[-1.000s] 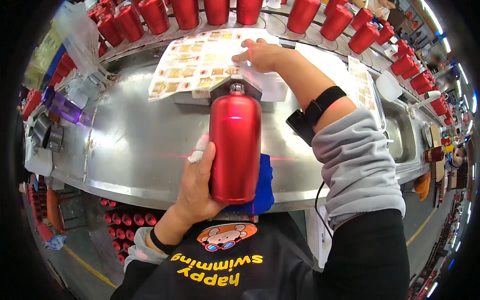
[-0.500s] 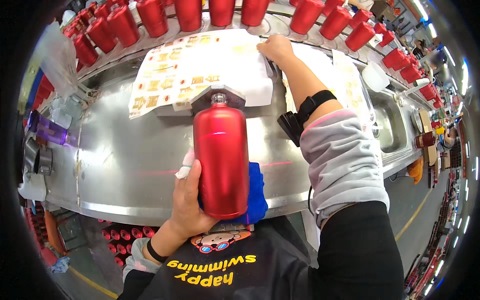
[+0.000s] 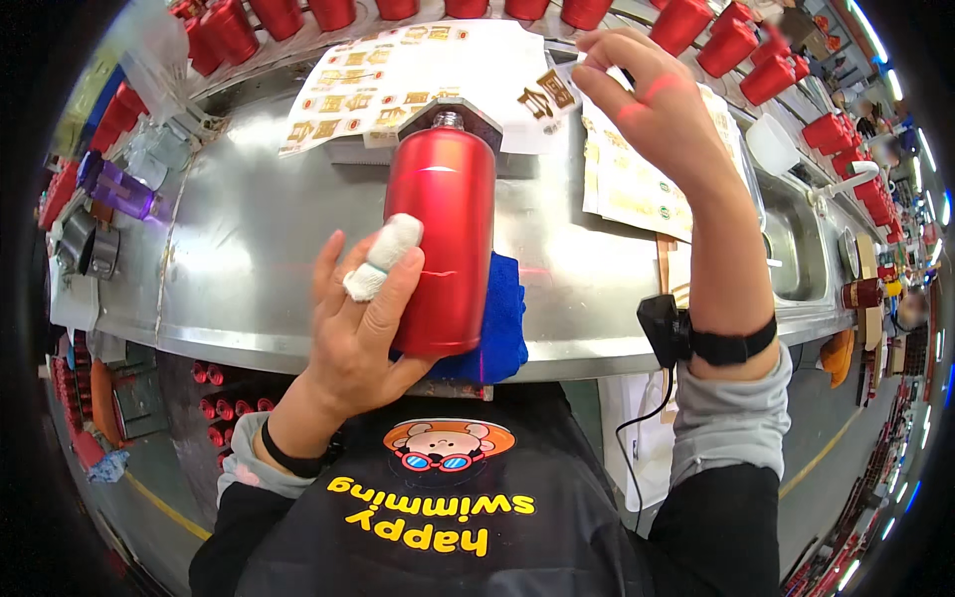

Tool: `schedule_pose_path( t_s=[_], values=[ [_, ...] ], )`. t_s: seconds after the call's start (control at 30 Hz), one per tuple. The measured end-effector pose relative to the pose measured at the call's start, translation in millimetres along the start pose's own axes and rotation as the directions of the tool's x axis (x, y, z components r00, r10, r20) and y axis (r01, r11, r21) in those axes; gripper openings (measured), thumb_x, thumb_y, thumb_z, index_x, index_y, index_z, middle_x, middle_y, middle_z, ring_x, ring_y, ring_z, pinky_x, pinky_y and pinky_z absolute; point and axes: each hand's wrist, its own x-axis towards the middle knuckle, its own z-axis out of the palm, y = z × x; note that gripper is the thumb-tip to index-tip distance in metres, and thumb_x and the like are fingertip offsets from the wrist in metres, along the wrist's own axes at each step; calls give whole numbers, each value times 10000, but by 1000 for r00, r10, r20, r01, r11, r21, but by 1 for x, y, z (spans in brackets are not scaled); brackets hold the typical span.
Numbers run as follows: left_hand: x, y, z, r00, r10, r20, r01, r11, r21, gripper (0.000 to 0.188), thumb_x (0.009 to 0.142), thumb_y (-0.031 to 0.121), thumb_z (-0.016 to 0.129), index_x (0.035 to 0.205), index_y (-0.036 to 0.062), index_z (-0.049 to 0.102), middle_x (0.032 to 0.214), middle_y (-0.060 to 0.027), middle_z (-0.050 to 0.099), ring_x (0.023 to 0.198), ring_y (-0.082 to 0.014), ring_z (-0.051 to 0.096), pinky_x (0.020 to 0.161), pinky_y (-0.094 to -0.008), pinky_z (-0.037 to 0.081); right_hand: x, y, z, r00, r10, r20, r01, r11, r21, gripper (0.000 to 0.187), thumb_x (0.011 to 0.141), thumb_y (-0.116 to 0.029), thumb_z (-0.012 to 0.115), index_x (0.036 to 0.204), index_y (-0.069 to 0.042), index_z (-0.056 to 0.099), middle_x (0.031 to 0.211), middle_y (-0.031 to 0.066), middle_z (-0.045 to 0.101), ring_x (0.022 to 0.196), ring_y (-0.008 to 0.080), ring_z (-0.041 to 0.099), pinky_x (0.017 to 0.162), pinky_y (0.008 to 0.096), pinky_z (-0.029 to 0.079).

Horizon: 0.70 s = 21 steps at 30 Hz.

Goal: Applying decorative gold labels and trim to red metallic canisters in a production line setting.

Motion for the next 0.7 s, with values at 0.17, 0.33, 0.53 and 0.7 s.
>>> schedule_pose_path(
  t_s=[0.17, 0.33, 0.53, 0.7],
  values=[
    [-22, 2, 29, 908, -414, 62, 404, 831, -382, 1000, 774, 413, 744, 1449, -112, 225, 1230, -251, 568, 1138, -378, 552, 1069, -604, 251, -15, -46, -26, 993, -25, 119, 20, 999, 40, 127, 893, -113, 639, 857, -19, 561, 1085, 102, 632, 798, 229, 574, 679, 312, 459],
    [-8, 9, 17, 965, -255, 66, 264, 939, -222, 1089, 727, 274, 817, 1482, -88, 121, 1320, -259, 514, 1171, -423, 542, 1012, -465, 406, -20, -71, -39, 977, -81, 198, 76, 997, 29, 118, 845, -54, 658, 839, -4, 551, 1085, 149, 607, 940, 333, 575, 804, 390, 467],
    [-19, 3, 25, 954, -286, 87, 299, 899, -321, 1096, 767, 412, 767, 1473, -115, 115, 1359, -330, 434, 1189, -470, 502, 1067, -526, 324, -6, -93, -35, 946, -210, 247, 175, 972, 158, 134, 834, -66, 669, 820, -6, 550, 1014, 150, 607, 885, 333, 576, 752, 387, 474],
    [-15, -2, 21, 949, -274, 155, 314, 787, -532, 1058, 796, 354, 750, 1492, -90, 88, 1452, -326, 331, 1276, -443, 450, 1093, -455, 317, 9, -81, -3, 907, -279, 315, 180, 934, 309, 128, 870, -55, 632, 830, -18, 516, 1034, 130, 614, 793, 257, 583, 699, 340, 477]
  ],
)
